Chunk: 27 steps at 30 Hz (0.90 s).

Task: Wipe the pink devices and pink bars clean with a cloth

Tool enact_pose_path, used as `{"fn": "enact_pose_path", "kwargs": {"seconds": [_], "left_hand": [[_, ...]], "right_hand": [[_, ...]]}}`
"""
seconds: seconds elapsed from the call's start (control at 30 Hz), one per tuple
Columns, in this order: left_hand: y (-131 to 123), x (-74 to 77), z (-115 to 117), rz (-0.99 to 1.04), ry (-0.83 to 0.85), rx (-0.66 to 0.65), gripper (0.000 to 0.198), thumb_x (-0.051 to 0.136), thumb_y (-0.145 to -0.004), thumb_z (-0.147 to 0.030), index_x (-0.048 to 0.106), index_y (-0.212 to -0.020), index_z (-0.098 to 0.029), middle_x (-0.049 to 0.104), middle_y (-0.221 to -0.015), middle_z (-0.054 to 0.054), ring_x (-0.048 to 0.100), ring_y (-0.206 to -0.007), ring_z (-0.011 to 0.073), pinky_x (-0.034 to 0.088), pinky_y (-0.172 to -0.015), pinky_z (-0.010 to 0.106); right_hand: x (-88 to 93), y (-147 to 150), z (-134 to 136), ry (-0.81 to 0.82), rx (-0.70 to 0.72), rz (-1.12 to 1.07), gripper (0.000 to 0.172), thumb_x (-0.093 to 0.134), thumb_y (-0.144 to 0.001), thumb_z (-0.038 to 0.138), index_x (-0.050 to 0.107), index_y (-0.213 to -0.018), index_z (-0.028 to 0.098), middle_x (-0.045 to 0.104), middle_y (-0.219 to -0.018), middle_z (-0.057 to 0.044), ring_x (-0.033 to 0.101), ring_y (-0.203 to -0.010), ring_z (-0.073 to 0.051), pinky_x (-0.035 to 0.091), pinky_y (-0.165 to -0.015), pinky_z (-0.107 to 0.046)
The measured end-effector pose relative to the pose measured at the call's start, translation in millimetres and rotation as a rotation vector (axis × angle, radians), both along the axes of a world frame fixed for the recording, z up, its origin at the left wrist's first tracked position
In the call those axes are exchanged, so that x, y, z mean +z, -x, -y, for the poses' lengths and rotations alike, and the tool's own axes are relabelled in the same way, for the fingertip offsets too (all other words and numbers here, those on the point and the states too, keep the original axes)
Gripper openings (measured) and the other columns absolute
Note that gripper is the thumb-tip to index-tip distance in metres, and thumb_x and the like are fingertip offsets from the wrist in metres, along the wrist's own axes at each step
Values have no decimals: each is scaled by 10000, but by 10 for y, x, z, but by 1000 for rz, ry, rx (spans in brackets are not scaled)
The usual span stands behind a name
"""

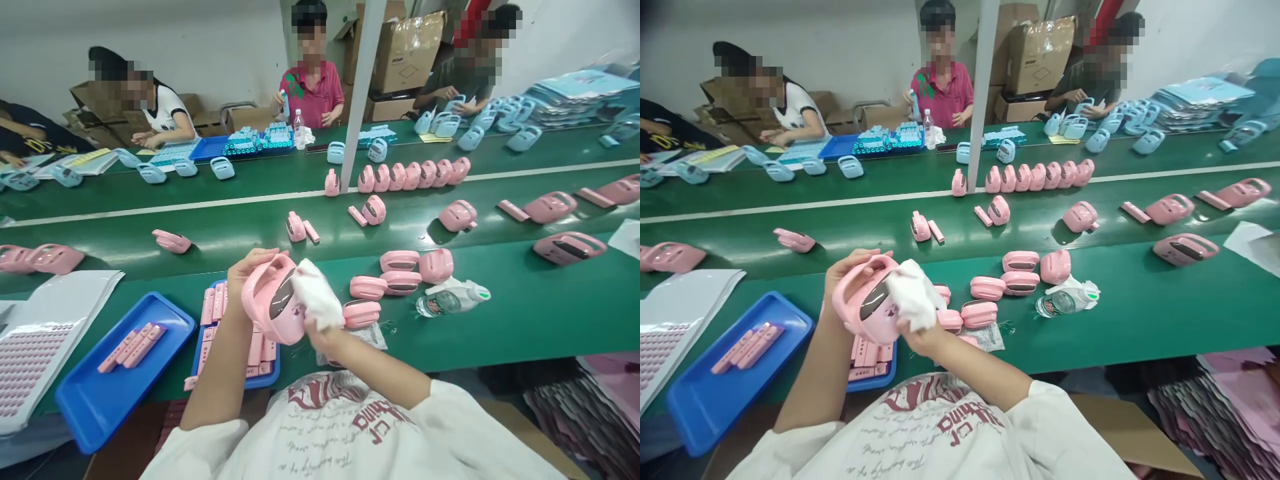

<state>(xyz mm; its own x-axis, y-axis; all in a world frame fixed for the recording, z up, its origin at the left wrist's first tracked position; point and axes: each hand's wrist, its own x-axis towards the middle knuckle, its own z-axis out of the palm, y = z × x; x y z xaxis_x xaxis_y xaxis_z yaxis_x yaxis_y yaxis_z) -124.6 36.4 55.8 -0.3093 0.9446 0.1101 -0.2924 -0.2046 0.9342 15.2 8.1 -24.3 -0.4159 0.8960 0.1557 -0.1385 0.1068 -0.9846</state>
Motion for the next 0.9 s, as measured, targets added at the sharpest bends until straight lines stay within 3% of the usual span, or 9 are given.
{"fn": "enact_pose_path", "kwargs": {"seconds": [0.07, 0.17, 0.23, 0.33, 0.43, 0.57, 0.7, 0.83, 0.9], "left_hand": [[-102, 112, 72, 33, 46, -101, 249, 851, -476, -221, 745, -700, -198, 709, -827, 41, 694, -796, 247, 571, -737, 367], [-214, 196, 123, 7, 126, -229, 302, 814, -601, -326, 736, -855, -183, 730, -887, 85, 696, -772, 245, 570, -655, 342], [-251, 202, 108, -32, 176, -259, 347, 773, -674, -354, 713, -968, -179, 728, -951, 100, 696, -787, 239, 565, -649, 325], [-239, 162, 47, -149, 271, -263, 463, 789, -653, -358, 685, -1052, -146, 723, -958, 103, 689, -791, 221, 546, -664, 293], [-194, 52, 61, -184, 311, -135, 542, 820, -581, -371, 674, -1050, -141, 724, -921, 86, 681, -855, 227, 534, -707, 288], [-249, -196, 302, -103, 278, -18, 599, 668, -677, -594, 640, -1088, -158, 695, -1053, 113, 658, -964, 257, 538, -743, 332], [-396, -363, 509, -215, 256, 37, 774, 826, -536, -423, 534, -1218, -202, 609, -1220, 101, 610, -1068, 257, 526, -837, 336], [-356, -283, 487, -89, 243, -104, 748, 787, -585, -415, 509, -1245, -198, 623, -1179, 103, 606, -1078, 275, 534, -855, 378], [-287, -196, 479, -117, 207, -187, 793, 803, -550, -409, 515, -1260, -203, 629, -1179, 105, 600, -1089, 305, 539, -849, 406]], "right_hand": [[101, -22, 78, 215, -64, -185, 656, 427, -750, 769, 645, -1059, 233, 707, -1061, -86, 614, -1111, -261, 431, -1046, -436], [266, -76, 183, 638, 51, -526, 716, 696, -575, 687, 597, -1107, 218, 721, -1026, -77, 642, -1059, -284, 482, -978, -461], [347, -121, 233, 822, 110, -608, 687, 776, -533, 578, 593, -1080, 204, 737, -942, -67, 677, -972, -278, 527, -899, -440], [409, -168, 244, 990, 33, -682, 539, 716, -637, 523, 609, -1037, 177, 742, -890, -60, 699, -876, -241, 561, -789, -375], [403, -176, 190, 1082, -142, -732, 412, 655, -718, 458, 620, -1018, 178, 743, -879, -39, 698, -801, -201, 565, -715, -323], [334, -152, 127, 1039, -345, -714, 323, 707, -681, 366, 634, -941, 188, 734, -803, -17, 681, -751, -189, 562, -727, -314], [333, -164, 117, 646, -335, -633, 542, 792, -591, 367, 618, -1080, 212, 725, -965, -26, 650, -1000, -209, 508, -934, -323], [439, -292, 8, 467, -213, -638, 761, 523, -667, 775, 612, -1164, 207, 692, -1105, -77, 570, -1173, -281, 503, -959, -407], [480, -385, -87, 409, -118, -646, 851, 379, -683, 850, 631, -1151, 185, 677, -1144, -95, 551, -1201, -297, 480, -993, -432]]}}
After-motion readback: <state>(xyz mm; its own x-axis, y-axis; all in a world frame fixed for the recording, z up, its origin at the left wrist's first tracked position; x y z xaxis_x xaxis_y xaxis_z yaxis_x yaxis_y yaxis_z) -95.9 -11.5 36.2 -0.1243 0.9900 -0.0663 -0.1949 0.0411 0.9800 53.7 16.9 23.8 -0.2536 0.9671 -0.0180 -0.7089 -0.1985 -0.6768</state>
